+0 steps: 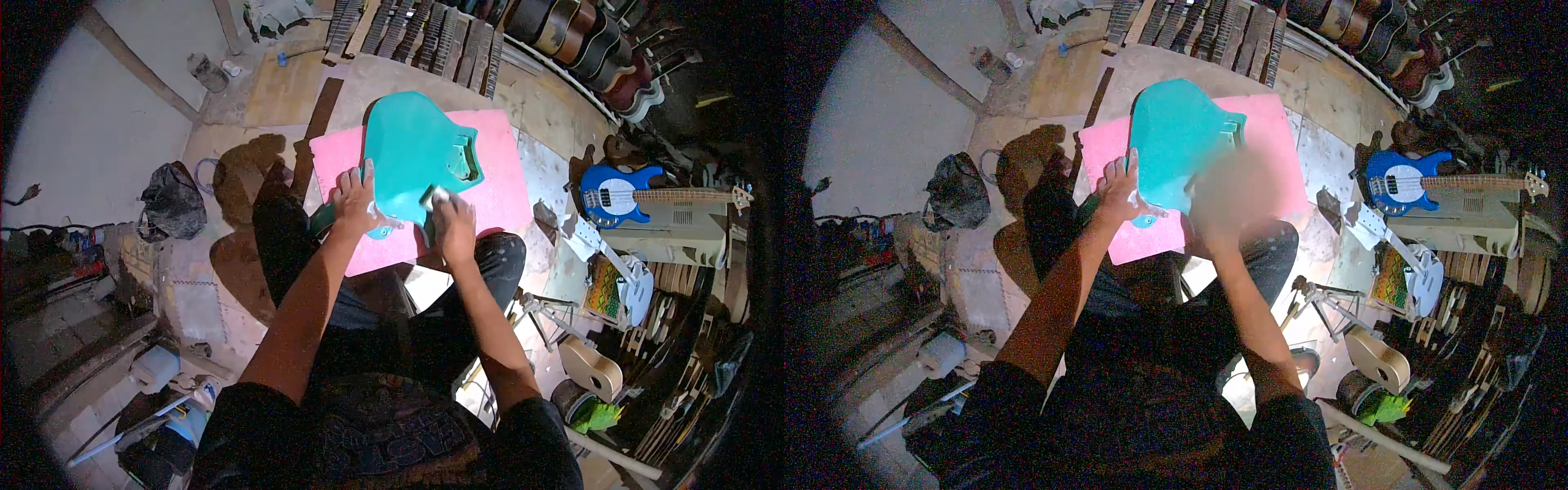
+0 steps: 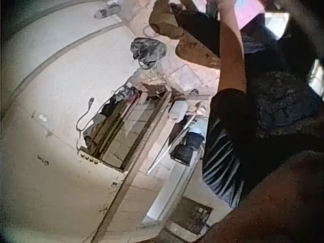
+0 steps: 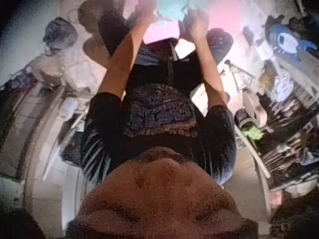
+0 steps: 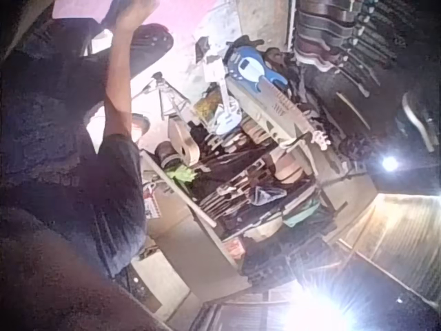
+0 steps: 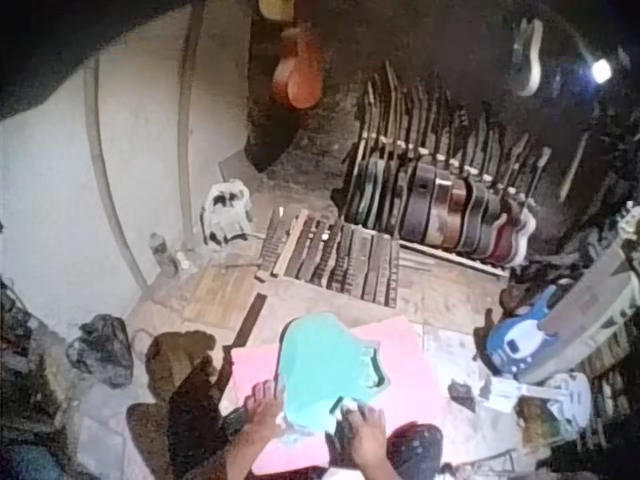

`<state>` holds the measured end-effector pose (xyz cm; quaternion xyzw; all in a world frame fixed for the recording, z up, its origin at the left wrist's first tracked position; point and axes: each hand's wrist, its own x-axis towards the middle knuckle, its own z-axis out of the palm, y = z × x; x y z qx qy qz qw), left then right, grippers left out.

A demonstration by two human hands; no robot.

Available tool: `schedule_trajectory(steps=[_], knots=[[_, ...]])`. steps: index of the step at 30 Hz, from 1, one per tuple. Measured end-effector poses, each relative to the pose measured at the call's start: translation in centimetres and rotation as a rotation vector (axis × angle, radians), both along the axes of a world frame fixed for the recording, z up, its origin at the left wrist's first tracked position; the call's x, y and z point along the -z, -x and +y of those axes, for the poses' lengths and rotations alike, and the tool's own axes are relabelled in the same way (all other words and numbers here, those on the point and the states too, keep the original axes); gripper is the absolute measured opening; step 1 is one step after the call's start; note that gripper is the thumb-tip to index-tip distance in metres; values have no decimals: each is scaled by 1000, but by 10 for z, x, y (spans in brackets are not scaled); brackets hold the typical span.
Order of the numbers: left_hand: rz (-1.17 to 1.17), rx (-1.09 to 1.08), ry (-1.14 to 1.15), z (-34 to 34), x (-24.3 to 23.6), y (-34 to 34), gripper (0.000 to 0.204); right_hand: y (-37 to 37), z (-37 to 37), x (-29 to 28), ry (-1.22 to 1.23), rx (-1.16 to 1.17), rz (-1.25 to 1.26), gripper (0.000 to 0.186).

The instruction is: The person polishes the surface of a green guitar body by hand using a white cloth, turning the object over to reach different sections.

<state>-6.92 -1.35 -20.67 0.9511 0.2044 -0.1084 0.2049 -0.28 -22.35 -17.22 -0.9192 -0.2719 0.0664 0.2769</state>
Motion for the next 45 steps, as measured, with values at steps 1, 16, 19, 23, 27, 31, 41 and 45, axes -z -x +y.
schedule_trajectory(steps=[1, 16, 19, 23, 27, 31, 41, 45], knots=[[20, -7, 4, 2, -3, 1, 153, 12, -9, 0, -35, -51, 30, 30], [120, -22, 2, 7, 7, -3, 158, 48, -30, 25, -124, 11, -30, 23], [123, -50, -8, 9, 8, -2, 160, 42, -25, 22, -66, -147, -226, 23], [79, -7, -20, 1, 6, -5, 156, 3, 3, 18, -43, 45, -38, 28], [143, -9, 13, 1, -15, -9, 159, 18, -18, 26, -88, -78, -176, 26], [122, -60, -25, 4, 2, -5, 160, 42, -19, 16, -59, -22, 71, 26], [102, 13, -53, 6, -2, -1, 159, 39, -17, 9, -79, -50, -29, 34], [109, -22, -20, 2, -10, -6, 161, 30, -11, 14, -37, -105, -85, 33]])
